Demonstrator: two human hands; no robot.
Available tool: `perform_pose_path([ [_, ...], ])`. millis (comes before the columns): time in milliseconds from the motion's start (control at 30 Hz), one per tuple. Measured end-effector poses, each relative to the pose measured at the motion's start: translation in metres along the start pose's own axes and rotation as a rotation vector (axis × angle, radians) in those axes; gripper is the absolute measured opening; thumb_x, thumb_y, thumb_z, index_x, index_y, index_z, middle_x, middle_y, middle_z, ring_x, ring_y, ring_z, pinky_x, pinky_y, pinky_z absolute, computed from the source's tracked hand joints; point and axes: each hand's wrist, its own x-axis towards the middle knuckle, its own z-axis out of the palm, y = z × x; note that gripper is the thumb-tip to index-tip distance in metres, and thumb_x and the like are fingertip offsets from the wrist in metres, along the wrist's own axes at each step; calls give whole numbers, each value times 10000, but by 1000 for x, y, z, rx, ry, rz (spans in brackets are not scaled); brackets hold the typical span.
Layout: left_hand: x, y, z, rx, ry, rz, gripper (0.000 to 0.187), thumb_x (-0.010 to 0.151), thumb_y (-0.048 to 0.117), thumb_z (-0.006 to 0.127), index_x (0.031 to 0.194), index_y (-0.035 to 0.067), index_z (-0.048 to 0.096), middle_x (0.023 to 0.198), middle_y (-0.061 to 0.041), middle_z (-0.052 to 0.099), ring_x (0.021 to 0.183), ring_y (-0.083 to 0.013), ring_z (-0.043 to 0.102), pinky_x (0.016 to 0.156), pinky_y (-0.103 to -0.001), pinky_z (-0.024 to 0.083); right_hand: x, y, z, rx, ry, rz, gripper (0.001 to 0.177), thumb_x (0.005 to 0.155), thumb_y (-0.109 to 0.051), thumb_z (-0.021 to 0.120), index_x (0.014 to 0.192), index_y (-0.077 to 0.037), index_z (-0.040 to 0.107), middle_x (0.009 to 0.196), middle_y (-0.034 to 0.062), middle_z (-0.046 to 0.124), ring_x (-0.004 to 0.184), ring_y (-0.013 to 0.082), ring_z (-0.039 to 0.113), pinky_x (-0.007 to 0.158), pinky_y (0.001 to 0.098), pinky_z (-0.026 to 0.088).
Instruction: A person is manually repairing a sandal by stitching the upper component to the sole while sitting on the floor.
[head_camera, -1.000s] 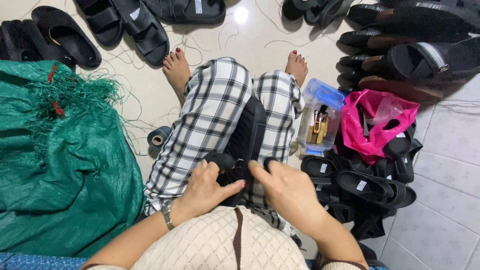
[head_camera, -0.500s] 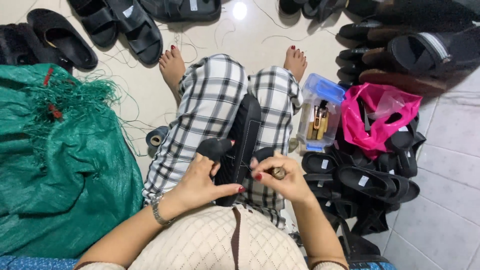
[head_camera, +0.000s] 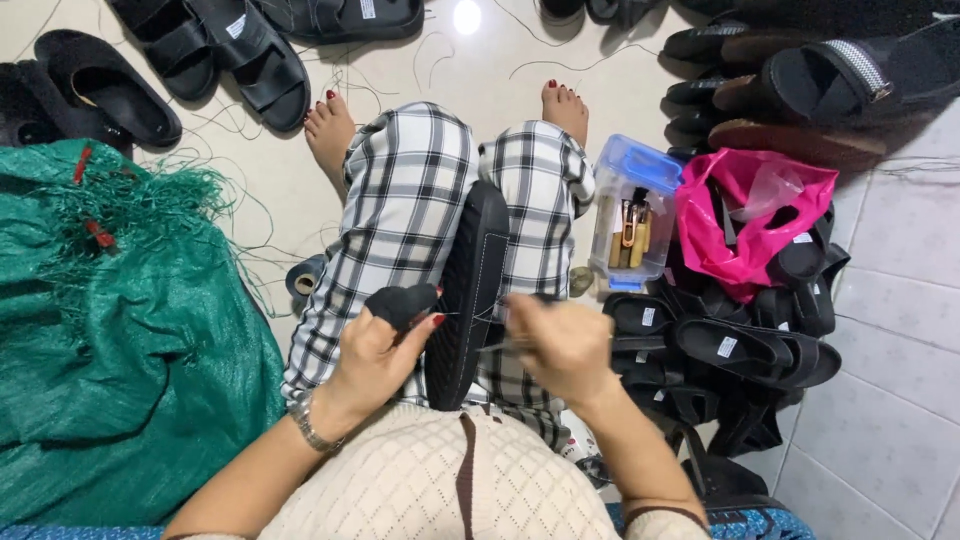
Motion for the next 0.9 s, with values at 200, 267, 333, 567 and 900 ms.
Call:
perform_pose_path([
  [200, 28, -45, -122, 857, -116, -122, 401, 927, 122, 756, 1267, -68, 663, 1017, -228, 652, 802, -374, 580, 722, -462, 504, 23, 70, -112, -451, 363, 412, 355, 814, 237, 623, 1157, 150, 645, 1108, 298, 642, 1016, 448, 595, 938, 517, 497],
  [267, 40, -25, -116, 886, -128, -67, 427, 916, 145, 743, 1311, -5, 683, 1259, -247, 571, 967, -398, 544, 836, -476, 438, 20, 56, -104, -327, 288, 451, 377, 807, 237, 607, 1152, 110, 690, 1122, 252, 695, 854, 334, 568, 824, 421, 463],
  [333, 44, -3, -93, 924, -152, -15, 463, 905, 167, 729, 1354, 57, 703, 1501, -267, 490, 1132, -422, 508, 950, -491, 372, 13, 37, -75, -192, 207, 498, 413, 800, 239, 591, 1147, 69, 734, 1136, 206, 744, 691, 223, 536, 709, 327, 424],
  [567, 27, 16, -55, -72, -735, -260, 325, 865, 354, 754, 733, 62, 696, 560, -110, 697, 520, -258, 652, 501, -364, 490, 33, 7, -40, 737, -479, 356, 108, 872, -162, 759, 893, -60, 790, 575, 106, 622, 488, 214, 579, 510, 319, 486],
  [900, 0, -13, -22, 349, -369, 117, 601, 969, 533, 602, 536, 122, 533, 559, -111, 446, 564, -340, 583, 519, -402, 453, -11, 9, 30, 1683, 109, 921, 307, 963, -126, 632, 793, 127, 592, 387, 100, 393, 299, 109, 373, 309, 244, 382],
])
